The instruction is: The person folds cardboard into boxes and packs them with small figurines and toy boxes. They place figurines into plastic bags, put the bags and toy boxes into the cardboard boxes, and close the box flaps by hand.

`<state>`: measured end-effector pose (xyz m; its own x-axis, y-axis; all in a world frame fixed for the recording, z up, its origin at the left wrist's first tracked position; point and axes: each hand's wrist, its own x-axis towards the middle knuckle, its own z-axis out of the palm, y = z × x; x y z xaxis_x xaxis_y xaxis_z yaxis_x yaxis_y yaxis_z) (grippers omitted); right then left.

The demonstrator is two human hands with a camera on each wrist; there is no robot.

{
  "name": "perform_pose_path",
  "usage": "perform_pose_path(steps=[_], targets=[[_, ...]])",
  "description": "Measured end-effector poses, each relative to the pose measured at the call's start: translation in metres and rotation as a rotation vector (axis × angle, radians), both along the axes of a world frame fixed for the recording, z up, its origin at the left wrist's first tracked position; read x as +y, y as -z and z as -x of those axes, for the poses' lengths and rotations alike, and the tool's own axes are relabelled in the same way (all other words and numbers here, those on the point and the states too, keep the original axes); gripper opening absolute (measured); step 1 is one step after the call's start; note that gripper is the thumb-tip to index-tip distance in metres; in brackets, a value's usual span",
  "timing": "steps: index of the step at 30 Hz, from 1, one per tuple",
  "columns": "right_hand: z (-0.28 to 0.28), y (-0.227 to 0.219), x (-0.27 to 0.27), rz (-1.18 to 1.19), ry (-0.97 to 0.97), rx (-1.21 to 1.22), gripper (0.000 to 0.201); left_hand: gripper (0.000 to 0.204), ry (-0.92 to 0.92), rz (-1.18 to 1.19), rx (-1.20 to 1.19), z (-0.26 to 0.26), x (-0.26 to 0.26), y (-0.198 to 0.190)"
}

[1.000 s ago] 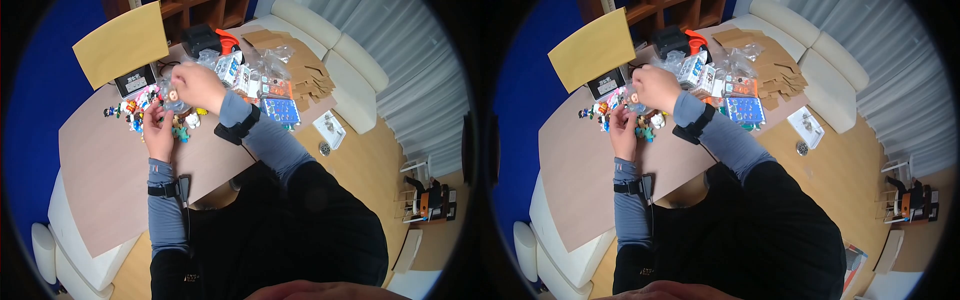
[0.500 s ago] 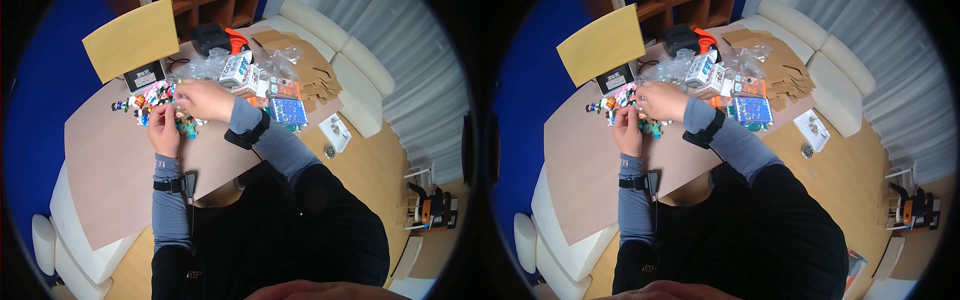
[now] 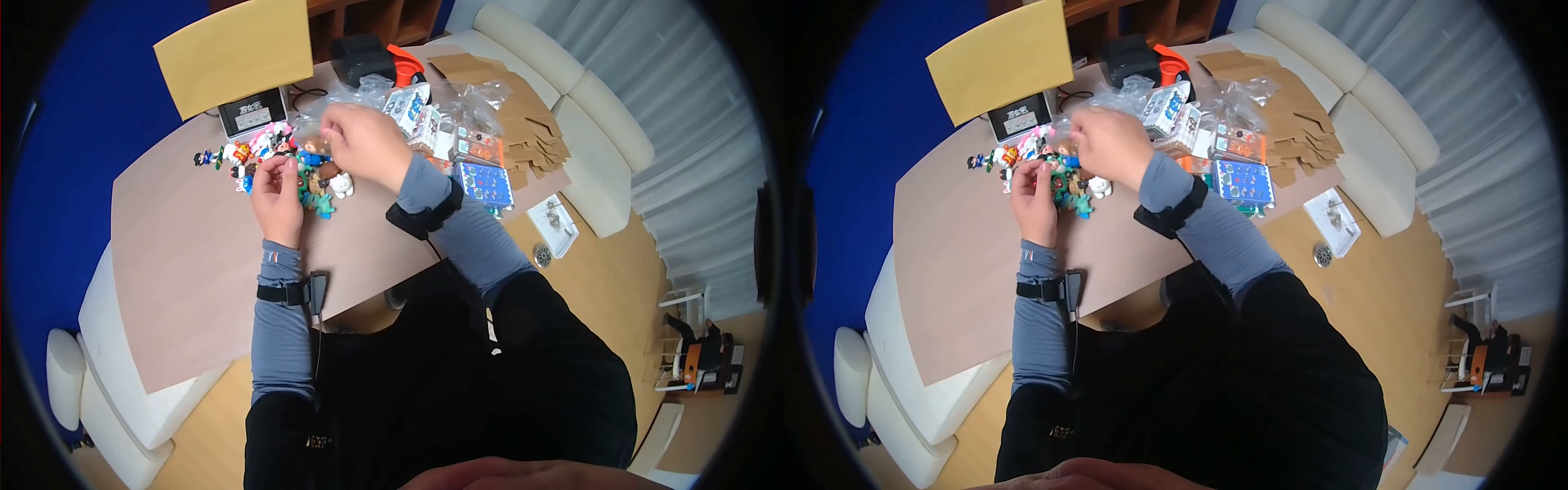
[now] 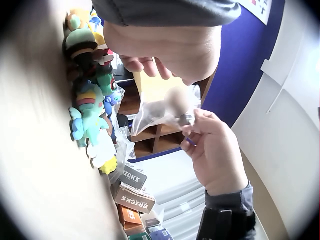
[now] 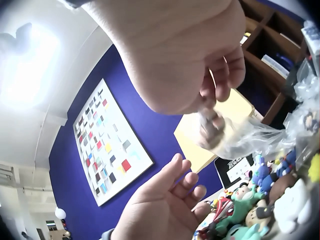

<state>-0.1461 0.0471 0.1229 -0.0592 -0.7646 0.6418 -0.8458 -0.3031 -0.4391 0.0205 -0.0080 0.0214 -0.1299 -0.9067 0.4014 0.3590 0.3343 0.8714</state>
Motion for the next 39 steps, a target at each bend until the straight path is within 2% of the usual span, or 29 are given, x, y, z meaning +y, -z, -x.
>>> perform_pose_path(steps=[1, 2, 7, 9, 11, 13, 14, 15, 17, 19, 21, 23, 25, 27, 29, 33, 35, 39], targets=[[0.001, -0.003, 0.002, -0.070, 0.017, 0.028, 0.011, 0.015, 0.019, -0.052, -0.012, -0.001, 0.000, -0.001], [-0.001, -0.009, 0.005, -0.035, 0.038, -0.051, 0.012, 0.015, 0.004, -0.031, -0.041, 0.000, -0.002, -0.002], [0.010, -0.006, -0.010, -0.162, 0.074, 0.022, 0.014, 0.013, 0.005, -0.015, -0.005, 0.001, -0.006, -0.003], [0.013, 0.005, -0.011, -0.119, 0.127, -0.098, 0.015, 0.012, 0.010, -0.058, 0.007, 0.000, -0.002, 0.002], [0.016, 0.006, -0.011, -0.127, 0.066, -0.020, 0.015, 0.013, 0.006, -0.038, 0.000, 0.000, -0.010, 0.004], [0.010, 0.006, -0.007, -0.086, 0.010, -0.281, 0.014, 0.014, 0.024, -0.072, -0.051, -0.001, -0.011, 0.016], [0.012, 0.007, -0.008, -0.055, 0.004, -0.177, 0.014, 0.015, 0.016, -0.055, -0.053, 0.000, -0.006, 0.009], [0.012, 0.009, -0.004, -0.050, 0.009, -0.179, 0.014, 0.015, 0.021, -0.049, -0.055, 0.002, -0.004, 0.007], [0.005, 0.008, 0.001, -0.093, -0.109, -0.276, 0.017, 0.016, 0.049, -0.057, -0.079, 0.001, -0.002, 0.004], [0.009, 0.020, -0.005, -0.117, -0.131, -0.353, 0.016, 0.018, 0.052, -0.060, -0.092, 0.000, -0.005, 0.010], [0.010, 0.025, -0.008, -0.268, -0.338, -0.817, 0.015, 0.019, 0.078, -0.068, -0.052, 0.001, -0.005, 0.010], [0.010, 0.035, -0.010, -0.283, -0.355, -0.885, 0.013, 0.019, 0.100, -0.100, -0.046, -0.002, -0.004, 0.007], [0.010, 0.039, -0.006, -0.283, -0.455, -1.062, 0.014, 0.020, 0.177, -0.165, -0.014, -0.001, -0.002, 0.004], [0.009, 0.040, -0.004, -0.273, -0.486, -1.099, 0.015, 0.022, 0.189, -0.195, 0.003, 0.001, 0.001, -0.002], [0.007, 0.039, 0.000, -0.214, -0.552, -1.318, 0.017, 0.020, 0.201, -0.297, 0.108, 0.002, 0.003, -0.006], [0.016, 0.052, -0.005, -0.315, -0.581, -1.257, 0.019, 0.018, 0.298, -0.261, 0.088, -0.005, -0.001, -0.004], [0.012, 0.053, -0.004, -0.301, -0.442, -1.231, 0.019, 0.015, 0.224, -0.196, 0.136, -0.004, 0.000, -0.004], [0.016, 0.058, -0.003, -0.323, -0.324, -1.206, 0.018, 0.013, 0.119, -0.185, 0.126, -0.008, -0.002, -0.003]])
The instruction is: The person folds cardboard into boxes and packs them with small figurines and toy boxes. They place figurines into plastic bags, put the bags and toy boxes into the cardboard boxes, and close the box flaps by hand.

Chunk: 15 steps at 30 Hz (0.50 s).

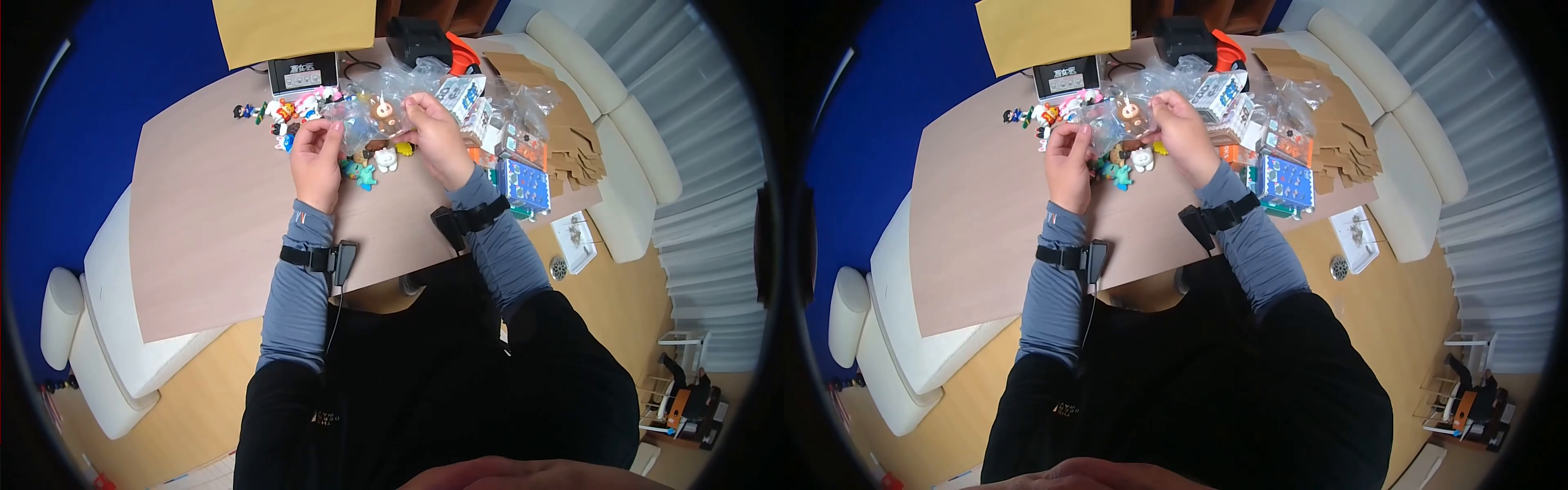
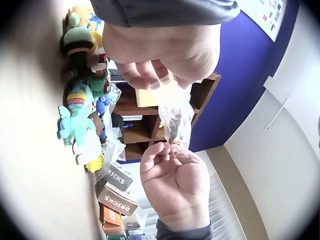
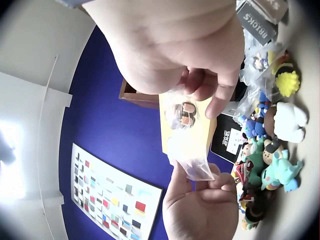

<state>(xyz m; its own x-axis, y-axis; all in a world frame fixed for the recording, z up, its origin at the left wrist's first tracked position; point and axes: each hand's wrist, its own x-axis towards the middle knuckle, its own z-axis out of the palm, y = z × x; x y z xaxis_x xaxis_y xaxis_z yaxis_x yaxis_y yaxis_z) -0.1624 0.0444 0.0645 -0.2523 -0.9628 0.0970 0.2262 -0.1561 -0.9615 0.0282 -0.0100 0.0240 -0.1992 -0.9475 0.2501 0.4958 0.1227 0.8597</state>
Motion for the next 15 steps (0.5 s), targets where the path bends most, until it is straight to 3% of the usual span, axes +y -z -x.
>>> perform_pose_path(steps=[3, 5, 6, 8, 15], targets=[[-0.002, -0.002, 0.003, -0.031, 0.079, 0.131, 0.016, 0.012, -0.064, 0.030, -0.045, -0.001, 0.000, -0.001], [-0.007, -0.009, 0.008, -0.053, 0.320, 0.419, 0.018, 0.012, -0.008, -0.007, -0.036, -0.002, 0.001, -0.002], [-0.009, -0.012, 0.007, -0.054, 0.320, 0.418, 0.018, 0.012, -0.009, -0.008, -0.037, -0.002, 0.002, -0.003], [-0.012, -0.017, 0.008, 0.211, 0.519, 0.660, 0.016, 0.016, 0.139, 0.018, 0.011, 0.000, 0.004, -0.005], [-0.023, -0.055, 0.017, 0.435, 0.588, 0.992, 0.008, 0.014, 0.209, -0.054, 0.076, 0.002, 0.006, -0.005]])
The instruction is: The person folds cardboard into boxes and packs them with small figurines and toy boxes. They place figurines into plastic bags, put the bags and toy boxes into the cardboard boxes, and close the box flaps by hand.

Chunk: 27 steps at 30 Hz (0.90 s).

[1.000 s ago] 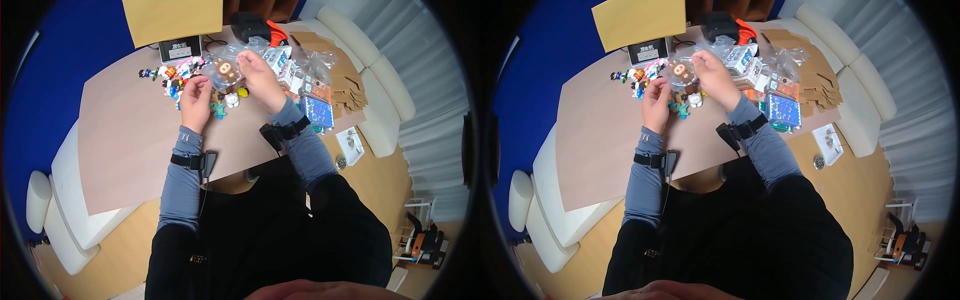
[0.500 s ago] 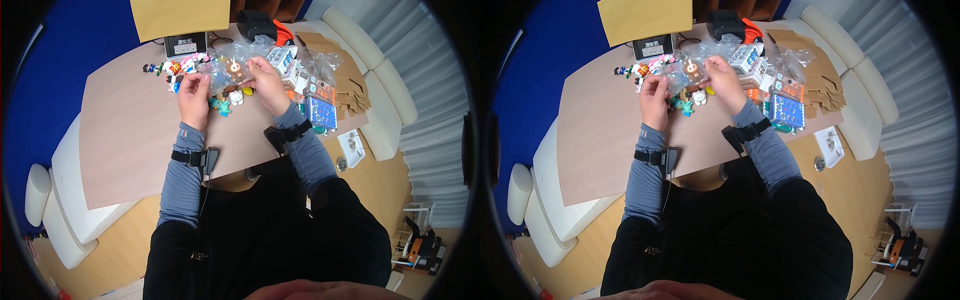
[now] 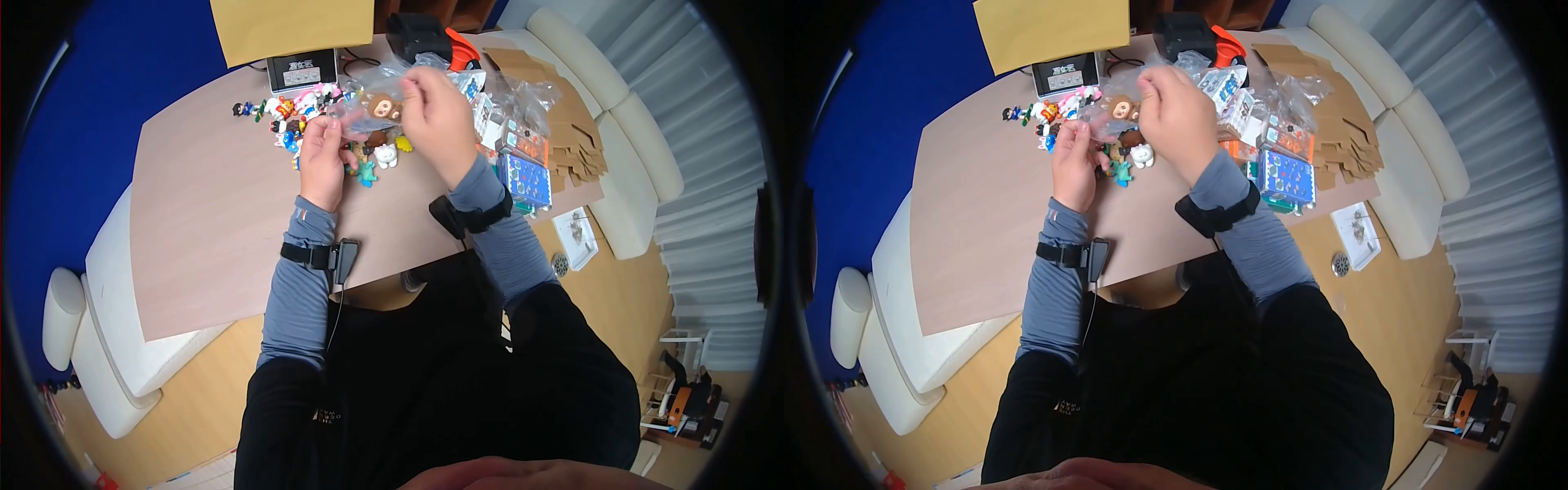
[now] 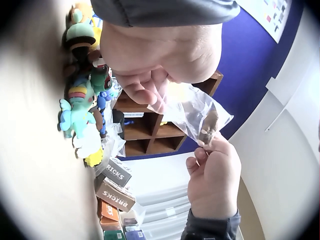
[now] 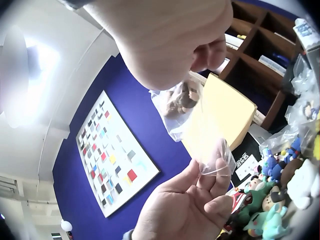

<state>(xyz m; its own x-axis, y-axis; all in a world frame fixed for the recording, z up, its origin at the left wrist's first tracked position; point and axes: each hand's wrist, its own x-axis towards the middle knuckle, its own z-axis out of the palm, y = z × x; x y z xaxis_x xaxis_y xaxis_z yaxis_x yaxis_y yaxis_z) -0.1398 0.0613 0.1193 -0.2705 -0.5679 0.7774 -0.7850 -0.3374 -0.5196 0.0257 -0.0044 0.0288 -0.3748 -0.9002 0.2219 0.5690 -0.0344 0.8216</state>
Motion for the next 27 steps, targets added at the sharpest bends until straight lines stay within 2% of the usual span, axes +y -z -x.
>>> perform_pose_path(steps=[2, 6, 12, 14, 18, 20, 23, 27], targets=[[0.002, -0.002, -0.004, -0.090, -0.011, 0.148, 0.009, 0.017, 0.040, -0.025, -0.100, -0.003, -0.007, 0.007], [-0.001, -0.009, 0.000, -0.034, 0.039, 0.094, 0.009, 0.019, -0.012, -0.026, -0.085, 0.001, -0.002, 0.011], [0.010, -0.009, -0.007, -0.163, -0.024, 0.183, 0.011, 0.024, -0.002, -0.027, -0.095, 0.001, -0.005, 0.003], [0.009, -0.011, -0.007, -0.308, -0.211, -0.260, 0.016, 0.032, 0.048, 0.010, -0.167, 0.000, -0.007, 0.007], [0.013, 0.002, -0.016, -0.366, -0.286, -0.231, 0.018, 0.038, 0.073, 0.024, -0.186, 0.002, -0.004, 0.005], [0.014, 0.009, -0.019, -0.367, -0.331, -0.440, 0.018, 0.040, 0.013, -0.032, -0.183, 0.003, 0.001, 0.002], [0.015, 0.011, -0.019, -0.364, -0.435, -0.557, 0.018, 0.035, 0.035, -0.120, -0.111, 0.003, 0.002, -0.002], [0.013, 0.013, -0.018, -0.385, -0.442, -0.588, 0.019, 0.028, 0.050, 0.005, -0.173, -0.001, -0.006, 0.009]])
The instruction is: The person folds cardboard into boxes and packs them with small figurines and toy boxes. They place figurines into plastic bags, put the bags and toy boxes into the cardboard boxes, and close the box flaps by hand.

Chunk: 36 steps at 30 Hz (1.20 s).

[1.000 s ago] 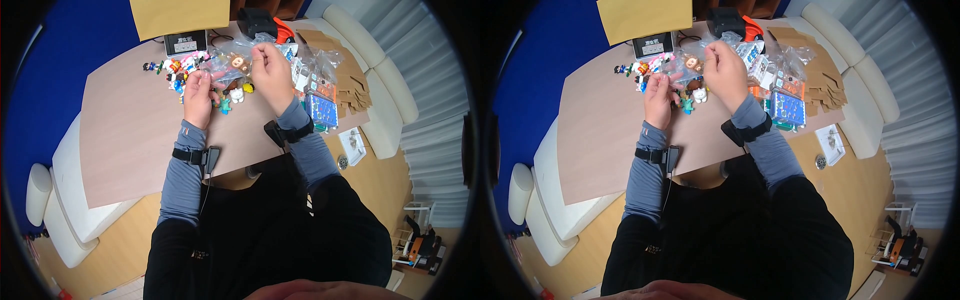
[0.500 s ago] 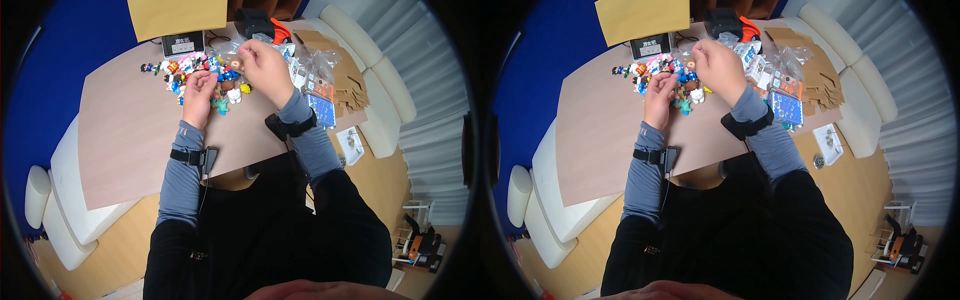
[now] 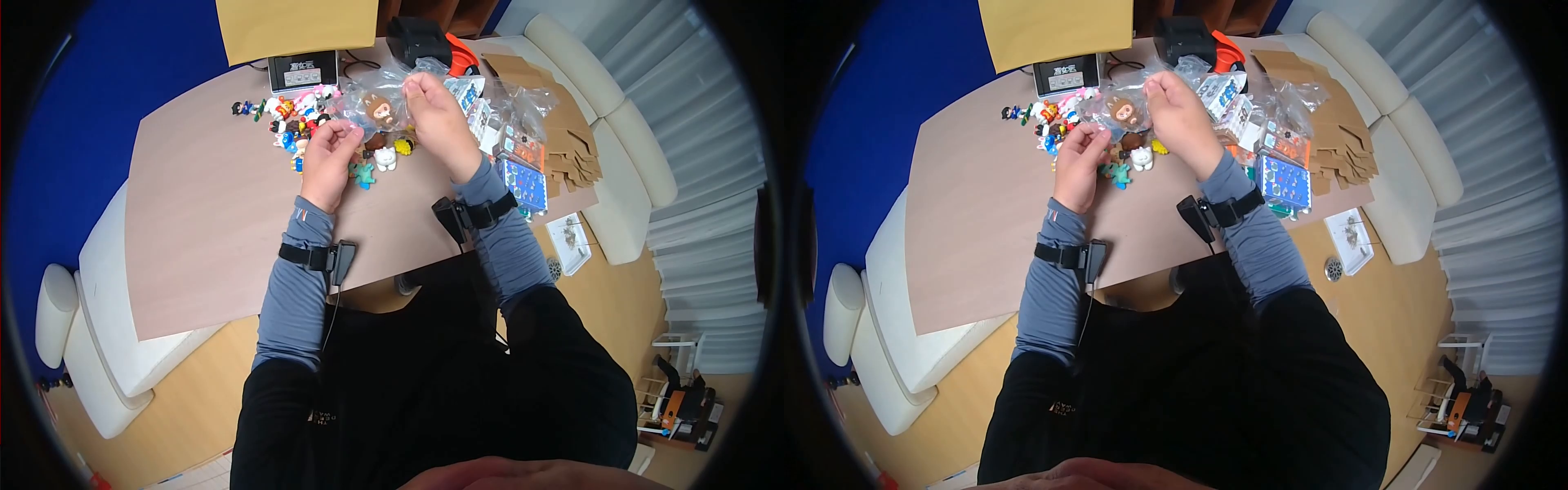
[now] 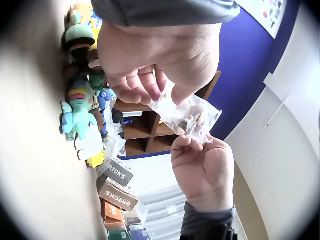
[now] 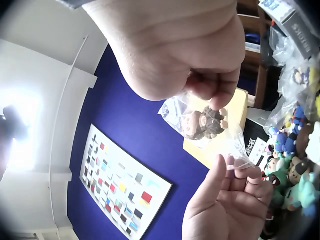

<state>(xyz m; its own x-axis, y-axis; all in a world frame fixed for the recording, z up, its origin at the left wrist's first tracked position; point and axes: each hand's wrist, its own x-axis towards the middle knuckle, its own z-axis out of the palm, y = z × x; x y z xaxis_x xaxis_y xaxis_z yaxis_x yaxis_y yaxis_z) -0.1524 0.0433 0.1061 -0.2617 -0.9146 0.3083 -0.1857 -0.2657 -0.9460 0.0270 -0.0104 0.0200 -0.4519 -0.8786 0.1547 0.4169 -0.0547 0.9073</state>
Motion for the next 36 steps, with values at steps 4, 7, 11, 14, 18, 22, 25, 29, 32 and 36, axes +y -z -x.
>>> perform_pose_path(steps=[4, 7, 11, 14, 18, 22, 25, 29, 32, 36], targets=[[0.008, 0.019, -0.003, -0.026, -0.014, 0.006, 0.019, 0.021, -0.008, 0.028, 0.042, 0.000, 0.005, -0.006], [0.005, 0.019, 0.002, -0.065, -0.019, -0.011, 0.018, 0.019, 0.086, -0.027, 0.037, -0.001, 0.007, -0.011], [0.007, 0.022, 0.005, -0.061, -0.069, -0.088, 0.016, 0.021, 0.211, -0.106, -0.017, 0.000, 0.008, -0.008], [0.004, 0.022, 0.008, -0.065, -0.050, -0.061, 0.018, 0.023, 0.213, -0.087, -0.057, 0.000, 0.005, -0.002], [0.014, 0.037, 0.004, -0.125, 0.019, 0.008, 0.018, 0.021, 0.124, -0.140, 0.146, 0.001, 0.003, 0.003], [0.021, 0.053, -0.001, -0.150, 0.161, 0.096, 0.020, 0.018, 0.154, -0.127, 0.318, -0.002, 0.003, -0.001], [0.013, 0.047, 0.003, -0.185, 0.108, 0.010, 0.021, 0.018, 0.183, -0.123, 0.318, -0.002, 0.005, -0.005], [0.005, 0.044, 0.007, -0.196, -0.033, -0.169, 0.031, 0.018, 0.187, -0.077, 0.260, -0.002, 0.004, -0.003], [-0.006, 0.045, 0.010, -0.146, -0.164, -0.201, 0.037, 0.018, 0.182, -0.093, 0.232, -0.002, 0.003, -0.003], [0.000, 0.056, 0.010, -0.125, -0.239, -0.094, 0.036, 0.020, 0.134, -0.097, 0.197, -0.004, -0.001, 0.002]])
